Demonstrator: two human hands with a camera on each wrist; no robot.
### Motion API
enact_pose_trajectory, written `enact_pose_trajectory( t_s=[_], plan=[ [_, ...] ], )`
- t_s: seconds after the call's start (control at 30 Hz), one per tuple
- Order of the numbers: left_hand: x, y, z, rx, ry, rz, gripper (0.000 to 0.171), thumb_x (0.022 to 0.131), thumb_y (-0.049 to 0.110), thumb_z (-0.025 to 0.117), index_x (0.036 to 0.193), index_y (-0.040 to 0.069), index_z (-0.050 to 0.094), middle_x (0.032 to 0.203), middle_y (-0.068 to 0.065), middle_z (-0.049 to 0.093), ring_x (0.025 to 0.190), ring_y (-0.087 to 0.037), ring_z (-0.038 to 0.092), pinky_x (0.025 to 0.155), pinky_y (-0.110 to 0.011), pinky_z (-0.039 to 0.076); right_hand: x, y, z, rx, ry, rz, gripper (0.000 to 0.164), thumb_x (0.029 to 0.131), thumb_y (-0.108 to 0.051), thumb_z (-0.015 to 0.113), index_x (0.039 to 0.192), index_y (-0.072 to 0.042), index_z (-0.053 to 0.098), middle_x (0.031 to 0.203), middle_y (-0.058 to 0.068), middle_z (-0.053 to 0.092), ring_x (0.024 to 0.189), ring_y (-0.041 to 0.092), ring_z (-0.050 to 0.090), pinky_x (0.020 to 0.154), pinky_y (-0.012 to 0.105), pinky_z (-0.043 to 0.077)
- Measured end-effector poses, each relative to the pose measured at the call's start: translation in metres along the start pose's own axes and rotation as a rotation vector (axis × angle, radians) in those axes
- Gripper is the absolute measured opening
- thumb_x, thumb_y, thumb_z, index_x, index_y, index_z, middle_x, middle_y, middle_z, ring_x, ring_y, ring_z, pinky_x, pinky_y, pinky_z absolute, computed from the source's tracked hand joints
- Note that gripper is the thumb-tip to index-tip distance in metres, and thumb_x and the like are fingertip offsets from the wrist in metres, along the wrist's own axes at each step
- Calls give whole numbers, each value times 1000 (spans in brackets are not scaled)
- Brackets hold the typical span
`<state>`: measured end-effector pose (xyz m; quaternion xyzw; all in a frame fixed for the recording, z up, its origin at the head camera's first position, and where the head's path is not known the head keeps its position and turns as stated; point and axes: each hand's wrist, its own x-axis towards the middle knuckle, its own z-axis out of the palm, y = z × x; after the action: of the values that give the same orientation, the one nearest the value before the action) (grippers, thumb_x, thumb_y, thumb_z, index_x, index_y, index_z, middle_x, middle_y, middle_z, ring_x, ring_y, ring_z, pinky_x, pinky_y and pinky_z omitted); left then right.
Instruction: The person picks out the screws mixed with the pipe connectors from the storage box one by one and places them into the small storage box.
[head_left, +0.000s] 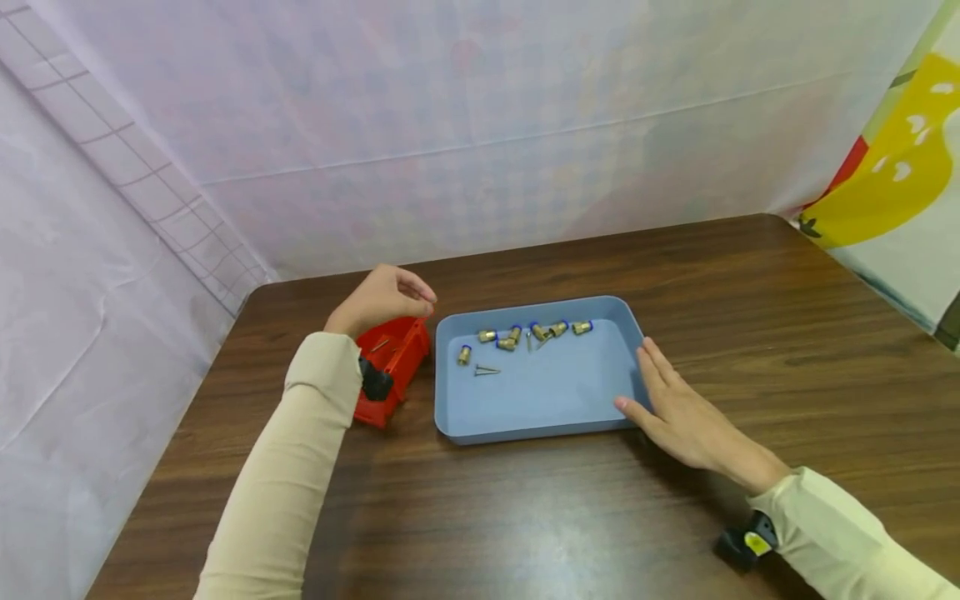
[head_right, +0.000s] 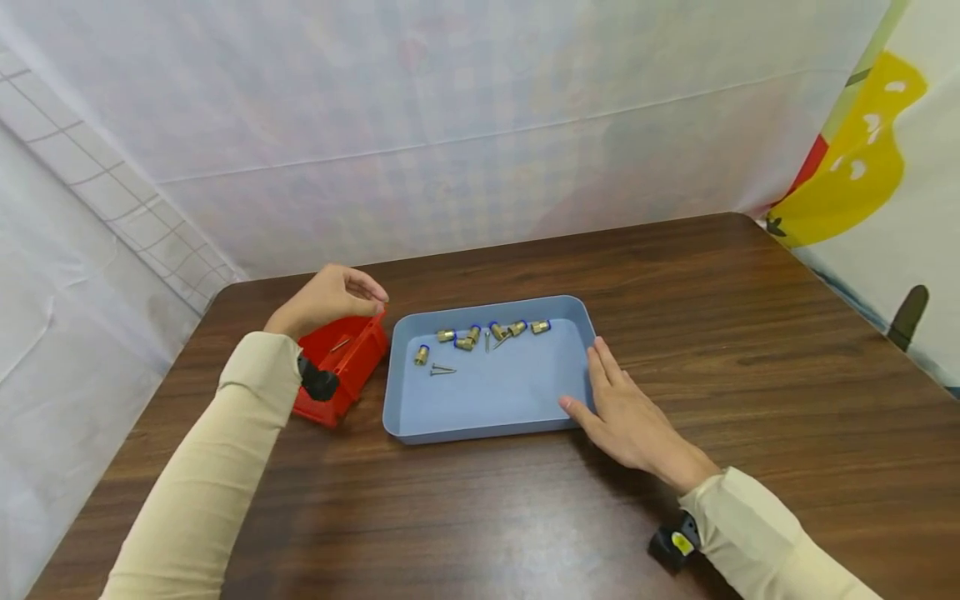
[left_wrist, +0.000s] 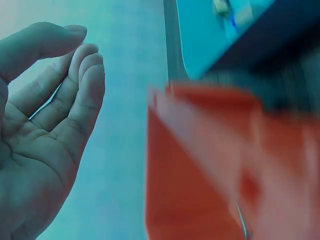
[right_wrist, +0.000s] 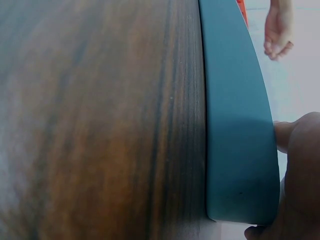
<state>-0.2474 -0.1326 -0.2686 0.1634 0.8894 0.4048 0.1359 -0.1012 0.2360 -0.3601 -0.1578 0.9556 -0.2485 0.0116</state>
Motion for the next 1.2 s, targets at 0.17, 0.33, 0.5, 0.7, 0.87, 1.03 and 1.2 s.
enact_pose_trajectory(
  t_s=[0.17,0.33,0.5,0.7,0.87,1.03,1.2],
  plan=[
    [16,12,21,-44,-39,65,18,83,8,69,99,0,70,99,-12,69,90,-24,60,86,-45,51,-1,-1,0,2,2,1,81,100,-42,42,147,13,6,156,28,-4,143,46,8,107,62,22],
    [31,11,44,-49,-89,76,20,83,3,69,101,-5,69,96,-13,69,87,-23,62,88,-44,52,-1,-2,0,7,2,4,81,100,-41,43,146,14,7,156,29,-3,143,46,9,108,62,21],
    [39,7,64,-64,-127,74,20,81,-1,70,100,-7,69,94,-15,69,83,-22,63,86,-41,54,-2,-2,0,4,9,7,80,100,-41,43,146,14,8,156,29,-2,143,46,9,108,61,22],
    [46,3,82,-57,-174,78,18,79,-3,71,97,-7,69,92,-15,71,78,-18,65,80,-35,56,-3,0,-1,7,7,8,80,100,-42,42,147,13,7,156,28,-3,143,44,8,108,61,21],
    [48,1,89,-46,-202,49,16,79,-3,71,95,-4,70,90,-12,71,78,-18,65,78,-34,56,-3,0,-1,13,-2,12,81,100,-42,42,147,12,6,157,27,-4,144,44,7,108,61,21],
    [45,-1,90,3,-243,20,14,80,-3,70,94,-2,70,88,-10,71,77,-16,64,74,-29,55,-3,0,0,12,5,12,80,100,-41,44,147,13,7,157,28,-3,144,44,8,108,61,22],
    [44,-3,90,77,-311,9,12,79,-2,72,91,1,71,85,-8,70,73,-14,60,69,-26,53,-3,0,0,14,6,14,81,100,-41,44,147,13,7,156,28,-2,144,44,8,108,61,22]
  ],
)
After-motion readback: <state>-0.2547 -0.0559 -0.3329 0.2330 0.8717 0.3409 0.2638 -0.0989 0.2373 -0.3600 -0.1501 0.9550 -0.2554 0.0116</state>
